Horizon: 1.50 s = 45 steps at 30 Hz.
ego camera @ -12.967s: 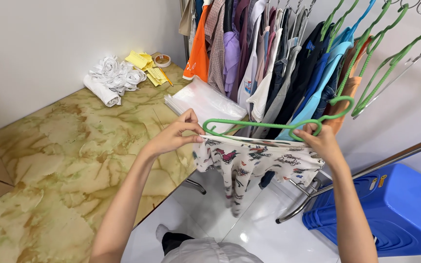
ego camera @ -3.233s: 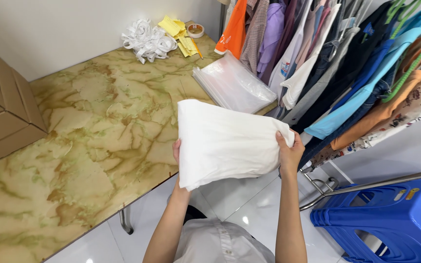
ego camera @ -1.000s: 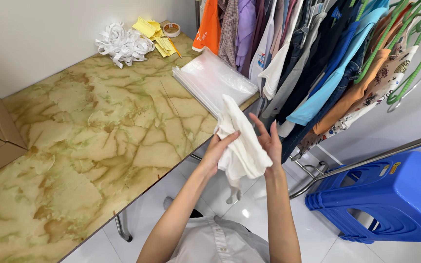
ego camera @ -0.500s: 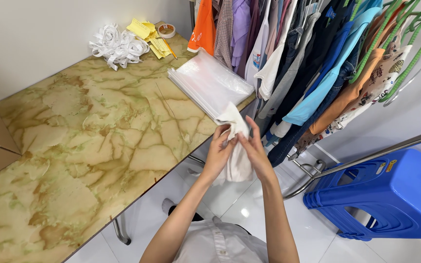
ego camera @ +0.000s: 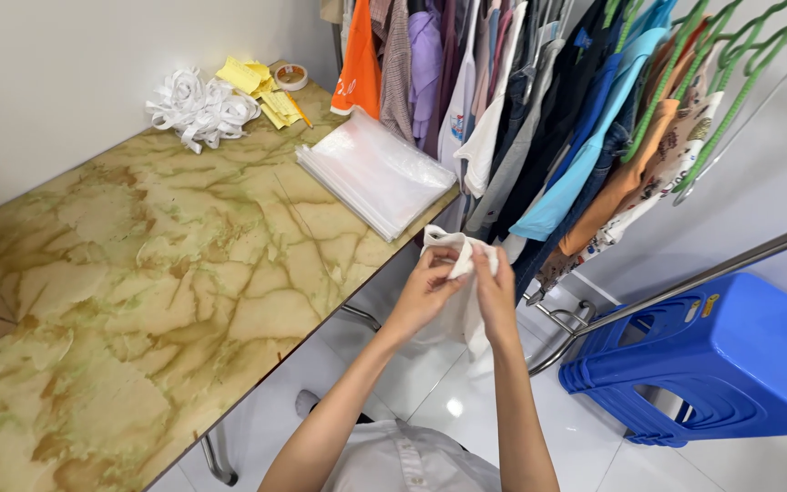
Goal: The person takes a patterned shirt from a clothing rack, places it on a table, and folds it. They then take a white shirt from the rack, fold it on the table, and roll it up. Finally, they take another patterned shirt from the rack and fold it on the table.
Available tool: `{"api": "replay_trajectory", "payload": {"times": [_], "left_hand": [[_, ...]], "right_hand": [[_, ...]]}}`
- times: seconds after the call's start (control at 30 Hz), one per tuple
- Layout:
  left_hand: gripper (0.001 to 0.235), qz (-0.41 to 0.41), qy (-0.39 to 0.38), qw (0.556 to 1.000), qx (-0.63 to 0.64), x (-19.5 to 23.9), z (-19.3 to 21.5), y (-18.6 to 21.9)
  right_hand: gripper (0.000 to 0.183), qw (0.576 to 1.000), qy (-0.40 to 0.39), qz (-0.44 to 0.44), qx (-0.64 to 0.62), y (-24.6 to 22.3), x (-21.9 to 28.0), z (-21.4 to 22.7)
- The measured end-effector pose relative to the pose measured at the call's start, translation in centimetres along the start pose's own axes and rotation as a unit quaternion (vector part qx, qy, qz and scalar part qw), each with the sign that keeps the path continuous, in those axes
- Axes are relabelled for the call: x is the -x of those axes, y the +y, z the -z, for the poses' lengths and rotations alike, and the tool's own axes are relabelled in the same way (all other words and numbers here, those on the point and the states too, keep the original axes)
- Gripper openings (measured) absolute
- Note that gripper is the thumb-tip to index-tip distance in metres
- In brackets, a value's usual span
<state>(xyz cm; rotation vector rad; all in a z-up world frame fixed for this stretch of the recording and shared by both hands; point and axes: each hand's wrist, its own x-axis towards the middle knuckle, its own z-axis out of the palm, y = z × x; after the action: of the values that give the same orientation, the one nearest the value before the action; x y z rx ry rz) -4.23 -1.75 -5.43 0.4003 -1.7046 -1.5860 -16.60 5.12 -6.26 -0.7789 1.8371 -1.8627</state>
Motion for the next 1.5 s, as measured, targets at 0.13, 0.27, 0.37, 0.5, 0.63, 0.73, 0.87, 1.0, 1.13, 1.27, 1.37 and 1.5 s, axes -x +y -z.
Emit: {"api": "replay_trajectory", "payload": {"times": [0.13,0.27,0.37,0.5,0.63,0.73,0.87,1.0,1.13,1.27,1.37,1.5], "left_hand": [[0.019,0.076,0.048,0.996,0.027,-0.8,1.5,-0.5],[0.025,0.091,0.13,0.987,0.025,-2.4,5.2,-0.8],[0.021,0.053,0.132,0.989,-0.028,-4.2,7.2,0.1],[0.016,-0.01,0.085,0.985,-0.146,-6.0,7.5,2.4],[0.016,-0.033,0.064,0.981,-0.181,-6.8,6.2,5.2],[0.014,-0.037,0.055,0.983,-0.171,-7.3,5.2,5.8],[0.014,-0.051,0.022,0.985,-0.164,-7.7,4.0,6.4],[0.014,-0.075,-0.005,0.982,-0.172,-7.9,3.2,5.2],[0.014,-0.087,-0.007,0.983,-0.162,-8.5,3.6,6.0],[0.014,-0.083,0.018,0.983,-0.161,-9.5,5.0,7.4],[0.015,-0.061,0.043,0.985,-0.153,-10.0,5.9,8.1],[0.017,-0.053,0.059,0.987,-0.143,-10.2,6.5,9.5]], "right_hand": [[0.03,0.999,0.028,-0.025,0.011,1.2,-1.8,4.3],[0.015,0.997,0.007,0.037,0.07,1.2,-4.0,9.9],[0.01,0.98,-0.018,0.088,0.177,-2.0,-4.5,12.3],[0.014,0.932,-0.002,0.138,0.336,-4.5,-5.8,14.7],[0.013,0.925,0.043,0.143,0.35,-7.3,-5.8,16.0],[0.019,0.926,0.025,0.096,0.365,-10.1,-5.2,16.2],[0.033,0.939,0.001,0.093,0.332,-12.9,-7.2,16.9],[0.033,0.873,0.163,0.218,0.404,-11.6,-14.6,20.4],[0.044,0.822,0.226,0.243,0.462,-10.5,-21.1,23.3],[0.063,0.796,0.222,0.159,0.54,-10.2,-24.2,24.1],[0.053,0.747,0.234,0.123,0.61,-8.6,-26.3,24.9],[0.023,0.835,0.255,0.085,0.481,-1.7,-33.2,29.8]]}}
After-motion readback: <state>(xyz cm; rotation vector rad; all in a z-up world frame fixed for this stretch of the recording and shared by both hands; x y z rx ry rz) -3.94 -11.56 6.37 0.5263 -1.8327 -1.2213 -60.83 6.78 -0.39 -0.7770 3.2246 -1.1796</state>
